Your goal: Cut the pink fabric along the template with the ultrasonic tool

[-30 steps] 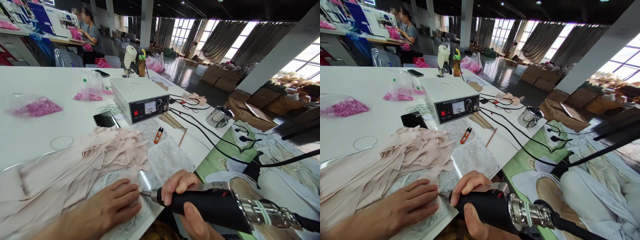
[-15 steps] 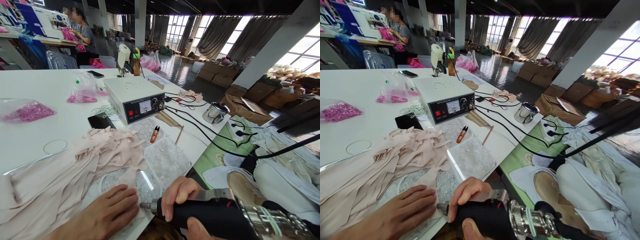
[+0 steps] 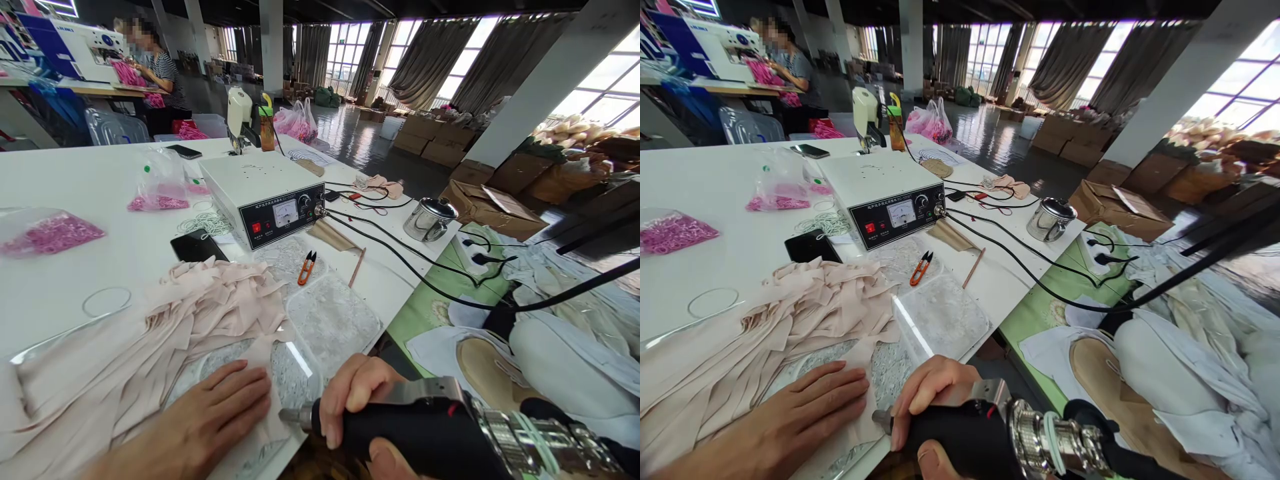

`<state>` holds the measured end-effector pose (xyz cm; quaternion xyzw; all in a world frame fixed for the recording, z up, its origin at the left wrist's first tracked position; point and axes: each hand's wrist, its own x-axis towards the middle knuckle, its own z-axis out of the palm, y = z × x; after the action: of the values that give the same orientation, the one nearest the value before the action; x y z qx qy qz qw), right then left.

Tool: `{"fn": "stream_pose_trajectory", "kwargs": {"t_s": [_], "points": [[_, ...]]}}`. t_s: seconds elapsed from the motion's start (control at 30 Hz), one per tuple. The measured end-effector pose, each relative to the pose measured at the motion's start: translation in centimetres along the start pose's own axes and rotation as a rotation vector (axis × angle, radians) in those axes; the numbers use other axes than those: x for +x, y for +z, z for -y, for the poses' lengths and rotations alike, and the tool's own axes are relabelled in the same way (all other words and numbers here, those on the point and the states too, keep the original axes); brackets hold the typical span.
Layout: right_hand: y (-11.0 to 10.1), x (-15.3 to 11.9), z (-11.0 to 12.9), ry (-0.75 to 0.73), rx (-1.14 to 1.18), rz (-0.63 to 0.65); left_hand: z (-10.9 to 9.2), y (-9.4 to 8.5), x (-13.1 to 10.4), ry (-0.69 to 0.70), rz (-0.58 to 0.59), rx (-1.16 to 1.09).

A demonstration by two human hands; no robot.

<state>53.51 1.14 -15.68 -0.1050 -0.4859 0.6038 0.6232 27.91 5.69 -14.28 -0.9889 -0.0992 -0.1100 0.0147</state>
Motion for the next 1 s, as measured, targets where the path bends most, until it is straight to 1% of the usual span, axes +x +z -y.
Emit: {"fn": "stream_pose_trajectory", "kwargs": {"t_s": [0.1, 0.2, 0.27, 0.3, 0.33, 0.43, 0.47, 0.53, 0.6, 0.7, 0.83, 0.93, 1.0], "points": [[-0.2, 0.2, 0.3, 0.026, -0.012, -0.014, 0.1, 0.0, 0.0, -0.008, 0.015, -0.037], [-0.5, 0.0, 0.2, 0.038, -0.038, 0.029, -0.1, 0.2, -0.1, -0.022, 0.062, -0.051], [-0.5, -0.2, 0.1, 0.012, -0.059, 0.064, -0.3, 0.3, -0.1, -0.051, 0.093, -0.077], [-0.3, -0.3, 0.1, -0.014, -0.076, 0.050, -0.4, 0.4, -0.2, -0.069, 0.100, -0.100], [-0.1, -0.4, 0.1, -0.035, -0.106, 0.007, -0.5, 0.5, -0.1, -0.085, 0.100, -0.124], [1.2, -0.3, 0.3, -0.065, -0.241, -0.197, -0.7, 0.6, 0.0, -0.102, 0.086, -0.160], [1.7, -0.1, 0.4, -0.073, -0.283, -0.231, -0.7, 0.6, 0.0, -0.103, 0.078, -0.162], [2.3, 0.3, 0.5, -0.089, -0.340, -0.226, -0.8, 0.6, 0.1, -0.111, 0.058, -0.164], [2.4, 0.8, 0.5, -0.095, -0.382, -0.213, -0.8, 0.6, 0.1, -0.121, 0.038, -0.167], [2.1, 1.0, 0.0, -0.088, -0.407, -0.214, -0.8, 0.7, 0.0, -0.125, 0.047, -0.162], [1.4, 0.8, -0.6, -0.112, -0.405, -0.183, -0.8, 0.8, -0.2, -0.123, 0.064, -0.170], [1.4, 1.0, -0.9, -0.122, -0.430, -0.175, -0.7, 0.9, -0.3, -0.121, 0.052, -0.182], [1.5, 1.2, -1.0, -0.149, -0.454, -0.183, -0.7, 1.0, -0.3, -0.119, 0.068, -0.178]]}}
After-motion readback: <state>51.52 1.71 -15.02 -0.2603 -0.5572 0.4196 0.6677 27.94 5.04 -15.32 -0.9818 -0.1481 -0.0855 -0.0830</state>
